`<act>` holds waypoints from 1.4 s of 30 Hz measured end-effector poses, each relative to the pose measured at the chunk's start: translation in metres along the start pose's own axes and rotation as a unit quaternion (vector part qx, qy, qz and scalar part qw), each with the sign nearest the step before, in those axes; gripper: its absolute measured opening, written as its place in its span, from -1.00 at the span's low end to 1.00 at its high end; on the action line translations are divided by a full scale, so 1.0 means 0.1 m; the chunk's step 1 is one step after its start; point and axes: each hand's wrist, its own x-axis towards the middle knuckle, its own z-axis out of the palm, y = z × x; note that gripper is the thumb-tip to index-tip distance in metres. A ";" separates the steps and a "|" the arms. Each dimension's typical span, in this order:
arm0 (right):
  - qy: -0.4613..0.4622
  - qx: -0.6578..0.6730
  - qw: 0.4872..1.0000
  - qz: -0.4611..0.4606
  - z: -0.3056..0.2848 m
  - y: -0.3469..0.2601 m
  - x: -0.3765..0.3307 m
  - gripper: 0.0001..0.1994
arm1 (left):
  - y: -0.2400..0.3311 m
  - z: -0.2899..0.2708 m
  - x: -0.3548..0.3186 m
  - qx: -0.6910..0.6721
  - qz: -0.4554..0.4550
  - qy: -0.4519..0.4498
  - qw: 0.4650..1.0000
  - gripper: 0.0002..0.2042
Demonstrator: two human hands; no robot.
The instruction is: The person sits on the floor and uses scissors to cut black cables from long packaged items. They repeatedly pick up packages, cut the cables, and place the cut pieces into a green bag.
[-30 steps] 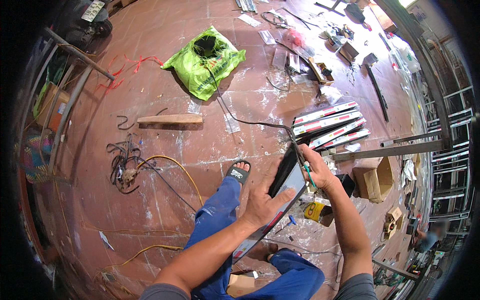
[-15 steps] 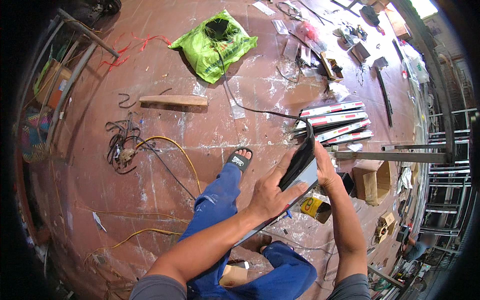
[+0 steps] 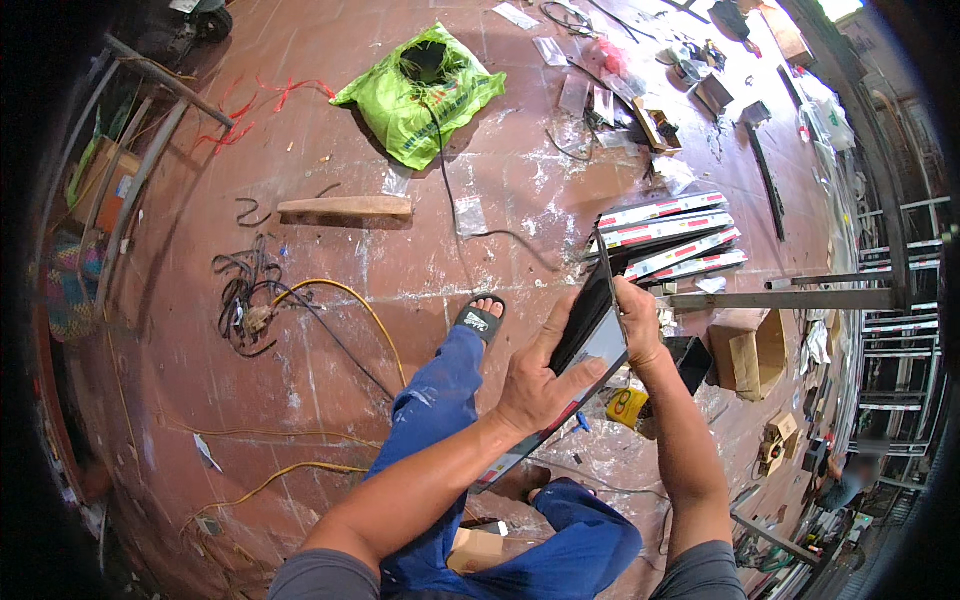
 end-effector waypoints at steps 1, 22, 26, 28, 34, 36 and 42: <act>0.029 0.042 0.998 0.033 0.02 -0.05 -0.04 -0.61 | -0.01 0.01 0.00 -0.027 -0.003 0.000 1.000 -0.14; 0.365 0.276 0.720 0.522 0.67 0.21 -3.34 -0.74 | -0.20 -1.47 0.67 -0.124 -0.028 0.355 0.926 -0.46; 0.452 0.294 0.671 0.508 0.37 0.20 -3.44 -0.73 | -0.07 -2.16 0.84 -0.158 -0.048 0.434 0.886 -0.27; 0.482 0.301 0.643 0.514 0.30 0.15 -3.42 -0.77 | -0.10 -2.25 0.85 -0.147 -0.045 0.460 0.875 -0.27; 0.446 0.404 0.599 0.528 0.25 0.03 -3.34 -0.72 | -0.96 -2.47 1.09 -0.278 -0.138 0.395 0.865 -0.31; 0.424 0.398 0.614 0.533 0.22 0.00 -3.34 -0.71 | -1.13 -1.87 1.28 -0.310 -0.185 0.404 0.840 -0.29; 0.385 0.418 0.608 0.554 0.20 -0.02 -3.21 -0.66 | -1.77 -0.60 1.64 -0.307 -0.251 0.383 0.834 -0.25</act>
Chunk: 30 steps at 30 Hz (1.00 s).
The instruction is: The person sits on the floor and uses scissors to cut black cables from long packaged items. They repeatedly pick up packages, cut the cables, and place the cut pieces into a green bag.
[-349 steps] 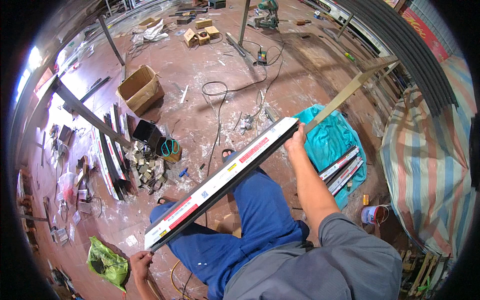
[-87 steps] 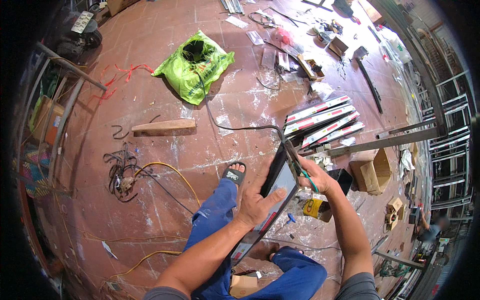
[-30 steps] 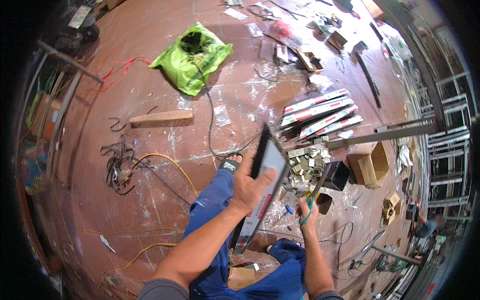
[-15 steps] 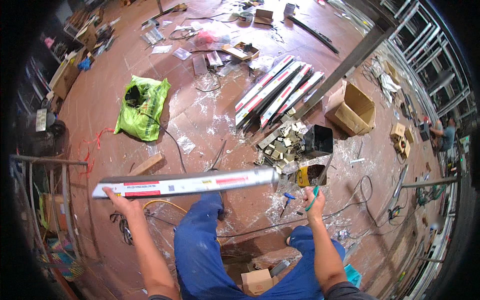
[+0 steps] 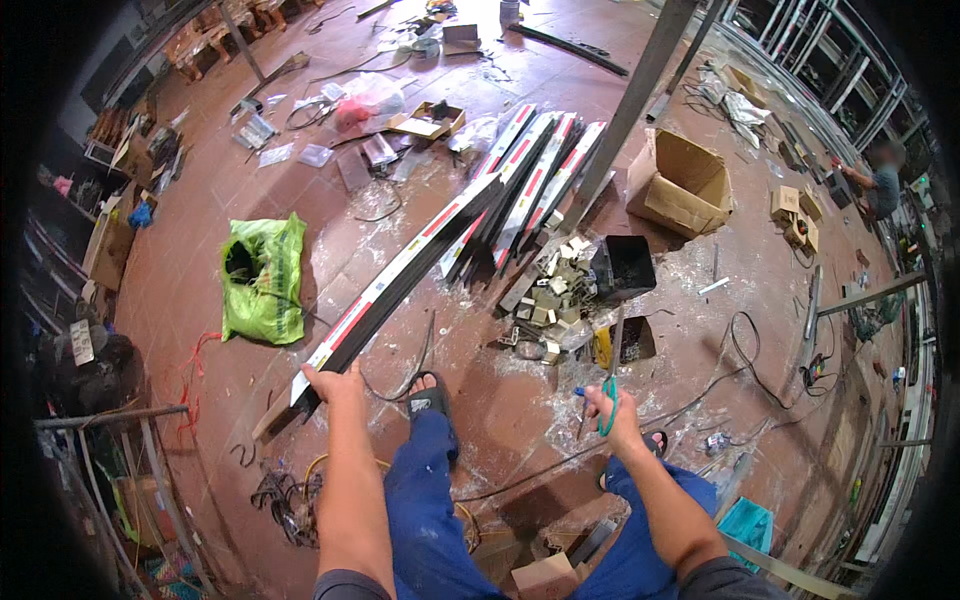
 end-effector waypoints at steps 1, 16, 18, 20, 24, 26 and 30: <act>-0.010 0.002 1.000 0.000 0.02 0.01 0.00 -0.67 | -0.22 0.07 -0.01 0.015 -0.001 -0.001 1.000 -0.24; -0.059 -0.109 0.984 0.128 -0.04 0.30 -0.06 -0.71 | -3.63 1.19 -0.32 -0.197 -0.211 -0.002 0.957 -0.22; -0.041 -0.155 0.980 0.122 -0.15 0.37 -0.06 -0.74 | -3.84 1.15 -0.34 -0.162 -0.303 0.012 0.939 -0.18; -0.025 -0.120 0.981 0.147 -0.16 0.33 -0.04 -0.74 | -3.92 0.83 -0.28 0.006 -0.328 -0.137 0.935 -0.21; -0.014 -0.076 0.987 0.145 -0.18 0.22 0.01 -0.73 | -3.42 0.15 0.01 0.702 -0.042 -0.358 0.614 -0.50; -0.018 -0.082 0.987 0.139 -0.13 0.16 -0.01 -0.72 | -2.96 -0.35 0.49 0.745 0.329 -0.301 0.496 -0.73; -0.021 -0.096 0.984 0.147 -0.16 0.25 -0.06 -0.72 | -2.35 -0.86 0.93 0.861 0.372 -0.071 0.340 -0.75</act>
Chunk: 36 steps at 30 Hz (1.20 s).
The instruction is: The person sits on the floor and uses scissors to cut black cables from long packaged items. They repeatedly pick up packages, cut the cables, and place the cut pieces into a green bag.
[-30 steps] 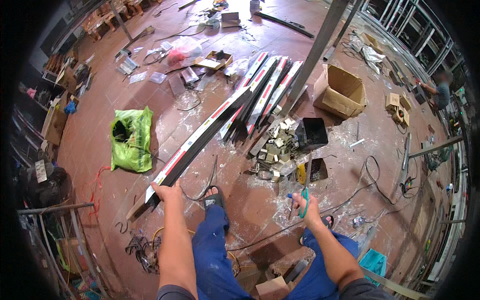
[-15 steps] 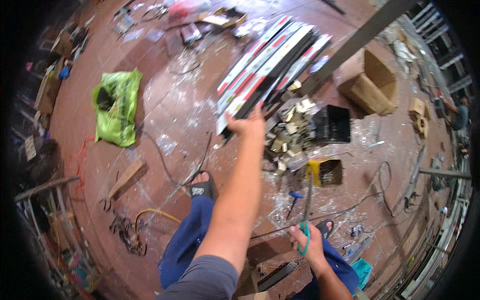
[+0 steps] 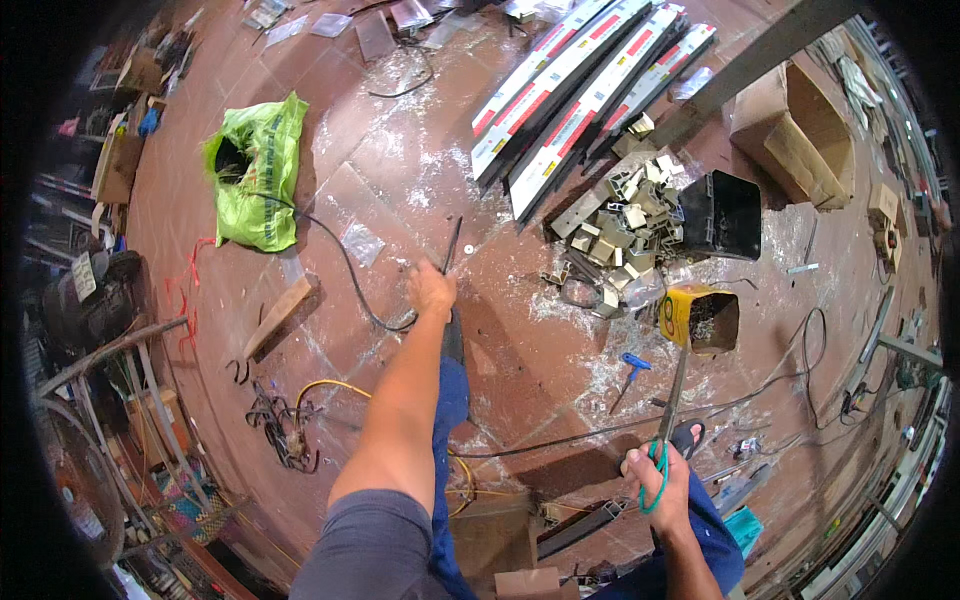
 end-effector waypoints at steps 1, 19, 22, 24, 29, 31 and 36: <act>0.000 -0.012 1.000 -0.009 -0.03 0.09 -0.01 -0.72 | -0.20 0.04 0.02 0.025 0.013 -0.103 0.994 -0.74; -0.186 0.419 0.869 -0.189 0.33 -0.09 -1.24 -0.85 | 0.23 -3.87 -2.93 -0.253 0.445 -0.270 0.816 -0.64; -0.132 0.430 0.866 -0.218 -0.17 0.08 -1.71 -0.88 | -0.27 -4.24 -3.21 -0.245 0.487 -0.144 0.826 -0.60; -0.014 0.490 0.822 -0.289 -0.99 0.21 -2.09 -0.86 | -0.66 -4.53 -2.99 -0.124 0.515 -0.155 0.834 -0.59; 0.222 0.405 0.589 -0.664 -4.46 1.43 -2.98 -0.88 | -1.62 -4.41 -2.75 -0.188 0.465 -0.088 0.861 -0.88; 0.058 0.599 0.581 -0.548 -4.70 1.79 -3.55 -0.87 | -1.41 -4.96 -3.31 -0.239 0.524 -0.098 0.812 -0.93; 0.171 0.478 0.671 -0.540 -4.05 1.90 -3.52 -0.92 | -1.50 -5.73 -4.30 -0.256 0.632 -0.260 0.684 -0.86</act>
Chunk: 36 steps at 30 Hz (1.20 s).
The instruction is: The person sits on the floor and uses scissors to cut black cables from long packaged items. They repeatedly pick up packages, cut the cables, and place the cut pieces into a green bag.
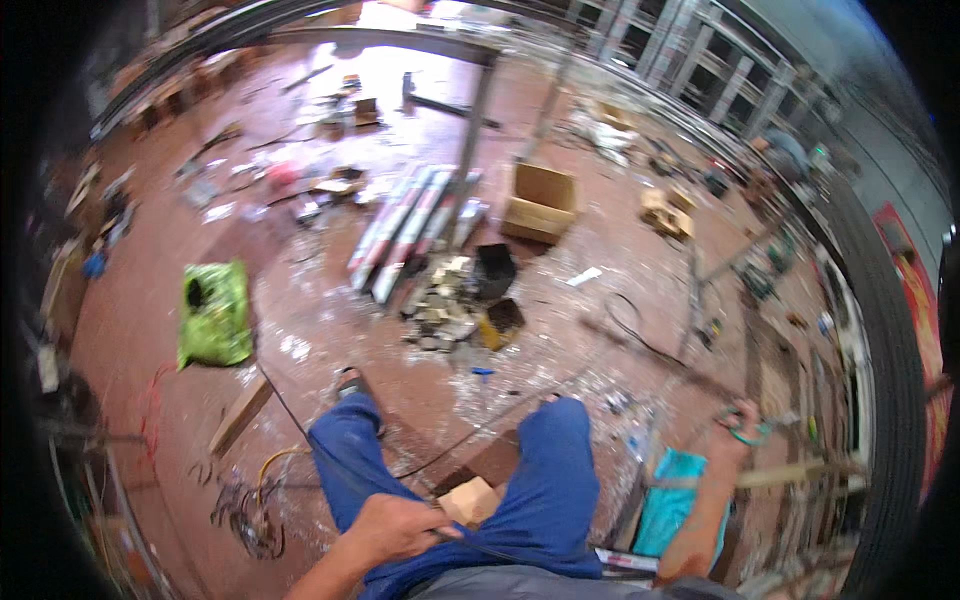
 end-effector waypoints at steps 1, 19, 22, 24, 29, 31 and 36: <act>0.012 -0.100 0.994 -0.038 0.08 0.15 -0.15 -0.91 | 0.00 -0.08 -0.09 -0.018 -0.012 0.007 1.000 -0.84; -0.291 -0.138 0.871 0.371 3.37 1.33 -2.54 -0.73 | 0.18 0.58 0.25 -0.419 -0.144 0.179 0.878 -0.67; -0.286 -0.125 0.888 0.338 3.20 1.26 -2.45 -0.70 | 0.19 0.41 0.12 -0.345 -0.187 0.116 0.913 -0.78; -0.270 -0.094 0.890 0.356 3.22 1.17 -2.48 -0.70 | 0.12 0.34 0.06 -0.360 -0.227 0.053 0.904 -0.75; -0.314 -0.142 0.871 0.351 3.12 1.29 -2.74 -0.74 | 0.15 0.40 0.24 -0.613 -0.217 0.035 0.759 -0.64; -0.307 -0.163 0.871 0.347 3.17 1.23 -2.71 -0.75 | 0.12 0.44 0.29 -0.612 -0.205 0.035 0.763 -0.66; -0.278 -0.183 0.915 0.226 2.98 1.13 -2.29 -0.80 | 0.03 0.40 0.23 -0.573 -0.219 0.095 0.784 -0.81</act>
